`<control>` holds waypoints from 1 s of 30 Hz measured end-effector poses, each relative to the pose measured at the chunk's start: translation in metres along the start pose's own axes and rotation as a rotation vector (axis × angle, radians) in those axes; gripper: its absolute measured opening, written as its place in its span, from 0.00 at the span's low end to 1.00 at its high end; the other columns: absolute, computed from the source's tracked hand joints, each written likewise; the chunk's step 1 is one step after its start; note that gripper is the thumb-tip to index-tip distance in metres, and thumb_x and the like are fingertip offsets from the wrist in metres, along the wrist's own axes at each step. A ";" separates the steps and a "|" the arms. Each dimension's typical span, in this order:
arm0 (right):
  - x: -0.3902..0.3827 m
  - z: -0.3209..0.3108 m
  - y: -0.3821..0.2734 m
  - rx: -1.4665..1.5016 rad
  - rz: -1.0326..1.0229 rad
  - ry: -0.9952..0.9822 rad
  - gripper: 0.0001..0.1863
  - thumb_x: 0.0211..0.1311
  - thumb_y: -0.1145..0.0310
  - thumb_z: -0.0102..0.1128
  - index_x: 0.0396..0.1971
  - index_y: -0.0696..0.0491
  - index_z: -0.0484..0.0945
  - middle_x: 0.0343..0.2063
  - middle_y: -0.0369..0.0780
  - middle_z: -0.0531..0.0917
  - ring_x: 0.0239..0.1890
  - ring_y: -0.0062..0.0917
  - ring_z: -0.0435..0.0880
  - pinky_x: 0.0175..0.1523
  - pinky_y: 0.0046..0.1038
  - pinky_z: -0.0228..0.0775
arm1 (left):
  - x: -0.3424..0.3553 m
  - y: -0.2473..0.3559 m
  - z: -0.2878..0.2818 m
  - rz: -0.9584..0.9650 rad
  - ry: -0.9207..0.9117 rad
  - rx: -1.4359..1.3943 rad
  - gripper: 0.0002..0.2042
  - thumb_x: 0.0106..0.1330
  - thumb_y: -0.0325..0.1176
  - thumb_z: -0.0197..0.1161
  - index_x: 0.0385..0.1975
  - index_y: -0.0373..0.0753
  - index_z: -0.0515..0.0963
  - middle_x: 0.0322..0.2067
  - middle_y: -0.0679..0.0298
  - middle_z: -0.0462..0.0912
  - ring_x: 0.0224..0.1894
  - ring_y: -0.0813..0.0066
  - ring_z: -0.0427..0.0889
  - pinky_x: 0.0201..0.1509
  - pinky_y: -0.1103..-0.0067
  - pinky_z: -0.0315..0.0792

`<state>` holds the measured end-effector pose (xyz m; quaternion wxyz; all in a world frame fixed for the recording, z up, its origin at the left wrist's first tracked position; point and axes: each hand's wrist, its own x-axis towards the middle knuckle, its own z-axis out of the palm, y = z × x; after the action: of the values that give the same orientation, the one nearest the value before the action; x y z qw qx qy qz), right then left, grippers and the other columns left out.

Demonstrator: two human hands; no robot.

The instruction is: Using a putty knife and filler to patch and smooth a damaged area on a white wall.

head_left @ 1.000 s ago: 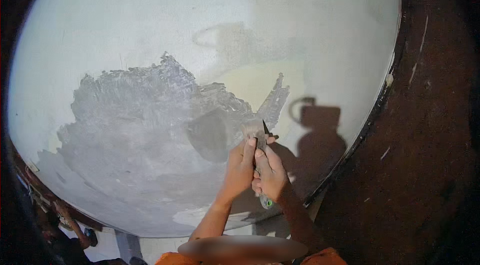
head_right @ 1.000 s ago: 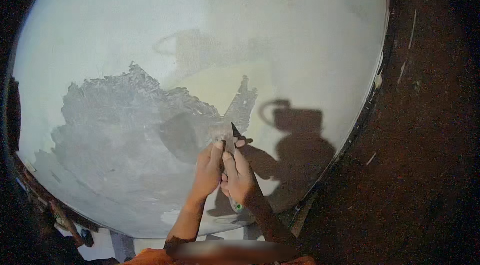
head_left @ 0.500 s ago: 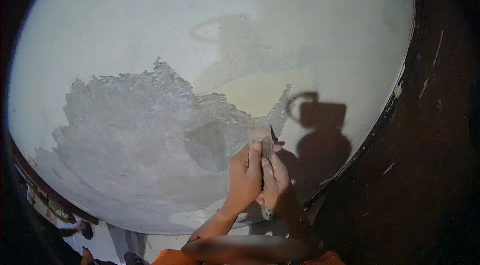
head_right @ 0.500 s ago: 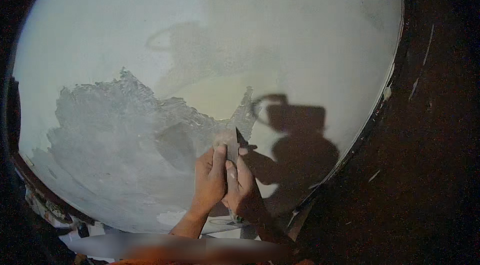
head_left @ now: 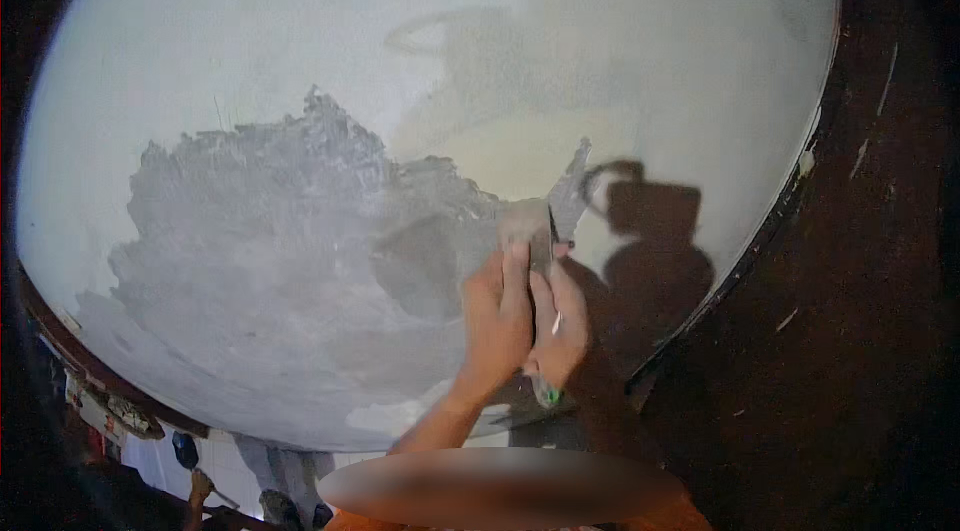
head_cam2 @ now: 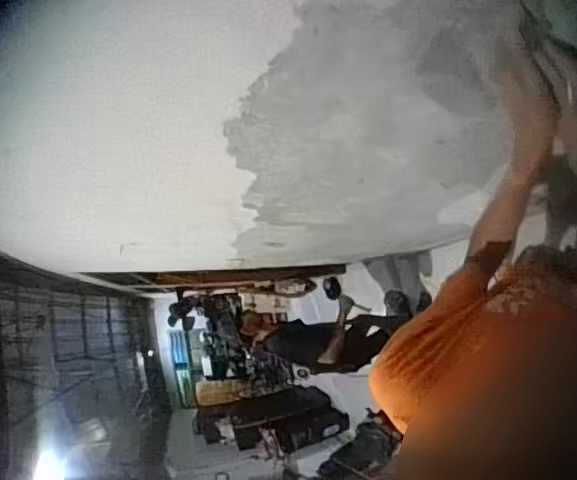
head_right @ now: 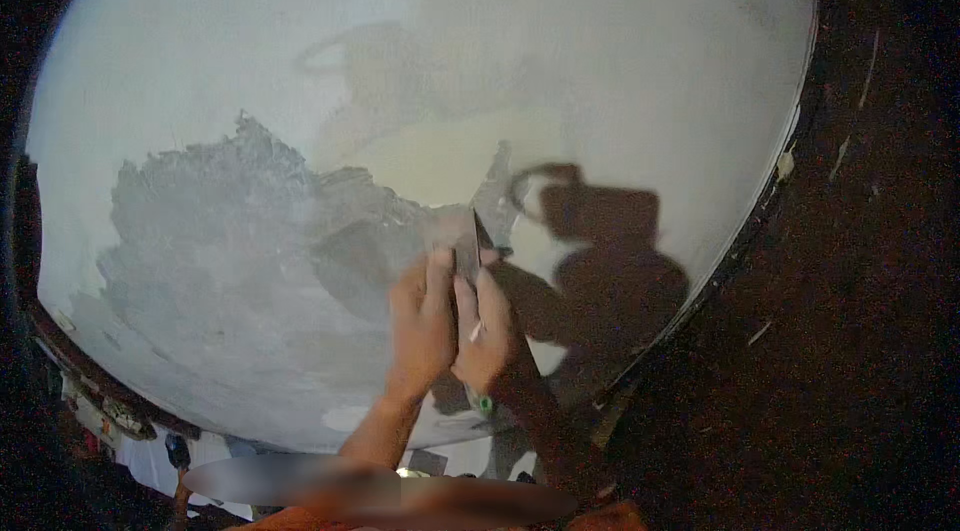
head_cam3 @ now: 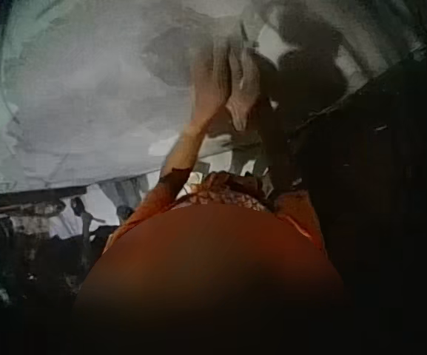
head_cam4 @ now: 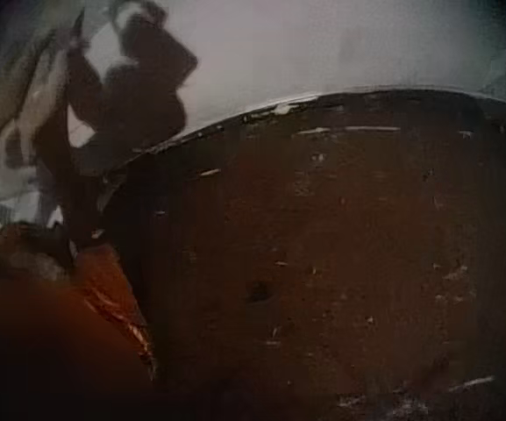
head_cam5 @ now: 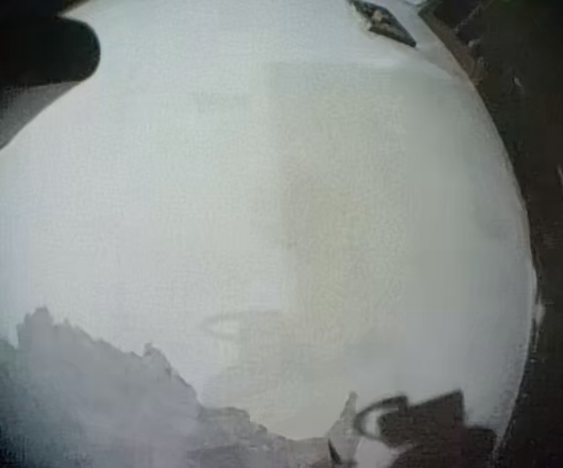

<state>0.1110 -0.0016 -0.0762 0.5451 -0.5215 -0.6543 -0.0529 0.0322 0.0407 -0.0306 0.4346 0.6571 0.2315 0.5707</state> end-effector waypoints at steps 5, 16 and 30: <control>0.050 -0.041 -0.063 0.686 0.707 -0.132 0.19 0.78 0.59 0.38 0.54 0.57 0.68 0.23 0.39 0.73 0.14 0.23 0.70 0.19 0.27 0.66 | 0.017 0.040 -0.010 -0.037 -0.072 0.000 0.21 0.78 0.41 0.46 0.39 0.31 0.83 0.26 0.65 0.82 0.28 0.81 0.74 0.34 0.80 0.69; 0.033 -0.040 -0.045 0.628 0.623 -0.183 0.18 0.76 0.65 0.39 0.58 0.59 0.65 0.25 0.45 0.75 0.21 0.28 0.78 0.28 0.29 0.71 | 0.003 0.025 -0.005 -0.098 -0.095 -0.033 0.21 0.78 0.40 0.46 0.35 0.31 0.83 0.21 0.69 0.78 0.24 0.84 0.72 0.27 0.81 0.66; 0.021 -0.035 -0.025 0.576 0.416 -0.119 0.15 0.77 0.65 0.39 0.53 0.58 0.68 0.27 0.41 0.75 0.19 0.19 0.75 0.21 0.24 0.67 | -0.005 0.018 0.005 -0.180 -0.079 0.011 0.23 0.78 0.41 0.42 0.39 0.33 0.85 0.23 0.61 0.80 0.25 0.78 0.74 0.33 0.77 0.68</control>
<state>0.1188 -0.0221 -0.0341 0.6298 -0.4707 -0.5528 0.2760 0.0324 0.0256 -0.0182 0.4891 0.6580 0.2755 0.5019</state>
